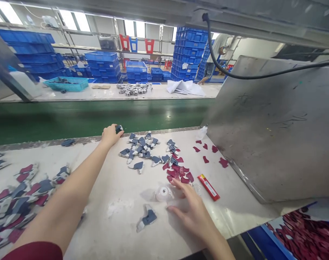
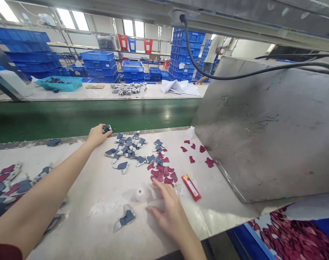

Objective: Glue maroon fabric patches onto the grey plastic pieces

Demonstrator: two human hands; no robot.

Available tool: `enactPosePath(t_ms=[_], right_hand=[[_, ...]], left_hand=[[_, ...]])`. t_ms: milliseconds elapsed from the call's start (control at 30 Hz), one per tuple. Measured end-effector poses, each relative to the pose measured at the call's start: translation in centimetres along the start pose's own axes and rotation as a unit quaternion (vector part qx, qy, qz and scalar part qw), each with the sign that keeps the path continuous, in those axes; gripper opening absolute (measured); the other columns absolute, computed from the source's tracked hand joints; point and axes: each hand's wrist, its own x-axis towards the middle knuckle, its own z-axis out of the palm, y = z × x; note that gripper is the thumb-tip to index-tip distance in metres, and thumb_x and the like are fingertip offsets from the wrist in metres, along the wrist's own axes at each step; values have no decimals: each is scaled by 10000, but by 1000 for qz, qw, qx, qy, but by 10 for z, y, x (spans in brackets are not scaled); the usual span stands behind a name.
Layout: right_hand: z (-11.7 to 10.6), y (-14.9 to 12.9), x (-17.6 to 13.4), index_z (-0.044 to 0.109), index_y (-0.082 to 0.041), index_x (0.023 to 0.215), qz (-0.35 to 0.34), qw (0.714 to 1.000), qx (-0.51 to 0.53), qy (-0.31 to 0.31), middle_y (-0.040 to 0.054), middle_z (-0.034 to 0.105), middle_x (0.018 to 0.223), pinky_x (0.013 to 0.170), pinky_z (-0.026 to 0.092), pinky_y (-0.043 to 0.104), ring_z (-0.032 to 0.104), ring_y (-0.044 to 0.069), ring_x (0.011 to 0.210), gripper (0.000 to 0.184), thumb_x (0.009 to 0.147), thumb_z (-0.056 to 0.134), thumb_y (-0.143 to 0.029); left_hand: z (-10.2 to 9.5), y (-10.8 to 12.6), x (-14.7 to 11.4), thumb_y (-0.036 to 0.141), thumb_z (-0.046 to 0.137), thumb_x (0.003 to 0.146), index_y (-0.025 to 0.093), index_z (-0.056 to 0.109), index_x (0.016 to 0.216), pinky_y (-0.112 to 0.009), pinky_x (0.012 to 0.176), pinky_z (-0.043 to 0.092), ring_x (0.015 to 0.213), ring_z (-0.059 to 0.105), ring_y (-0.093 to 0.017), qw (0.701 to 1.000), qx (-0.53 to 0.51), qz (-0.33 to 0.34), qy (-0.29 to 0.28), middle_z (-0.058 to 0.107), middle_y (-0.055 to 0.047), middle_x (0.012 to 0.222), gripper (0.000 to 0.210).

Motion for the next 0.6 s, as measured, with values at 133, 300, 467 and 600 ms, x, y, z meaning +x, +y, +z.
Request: enactPosePath(t_ms=[133,300,467,600], right_hand=[[-23,14,10,682,-238,1103,38,982,-120,143,81,710,1012,749,521,368,622,252,951,278,888,615,-400],[-16,21,36,728,-221,921,109,955,-200,189,97,689,867,735,421,392,525,291,889,300,876,598,-489],[0,23,47,704,-219,863,98,967,-164,166,100,648,864,742,393,393,486,293,888,191,849,635,-397],[0,20,46,649,-223,821,86,976,-120,160,77,659,868,768,412,398,514,271,882,164,881,585,-361]], left_hand=[[1,-1,-2,364,581,935,124,632,1110,-459,915,499,1044,630,-267,999,-21,26,6,659,-68,1113,301],[-13,19,-30,276,603,881,108,704,949,-416,916,488,983,669,-293,996,-64,57,19,739,-95,962,207],[-25,48,-98,321,578,867,185,698,1042,-321,833,538,928,687,-221,979,-138,152,-17,752,-67,1044,252],[-31,63,-163,333,560,876,211,694,1031,-363,841,543,954,674,-237,966,-163,195,-37,741,-68,1078,239]])
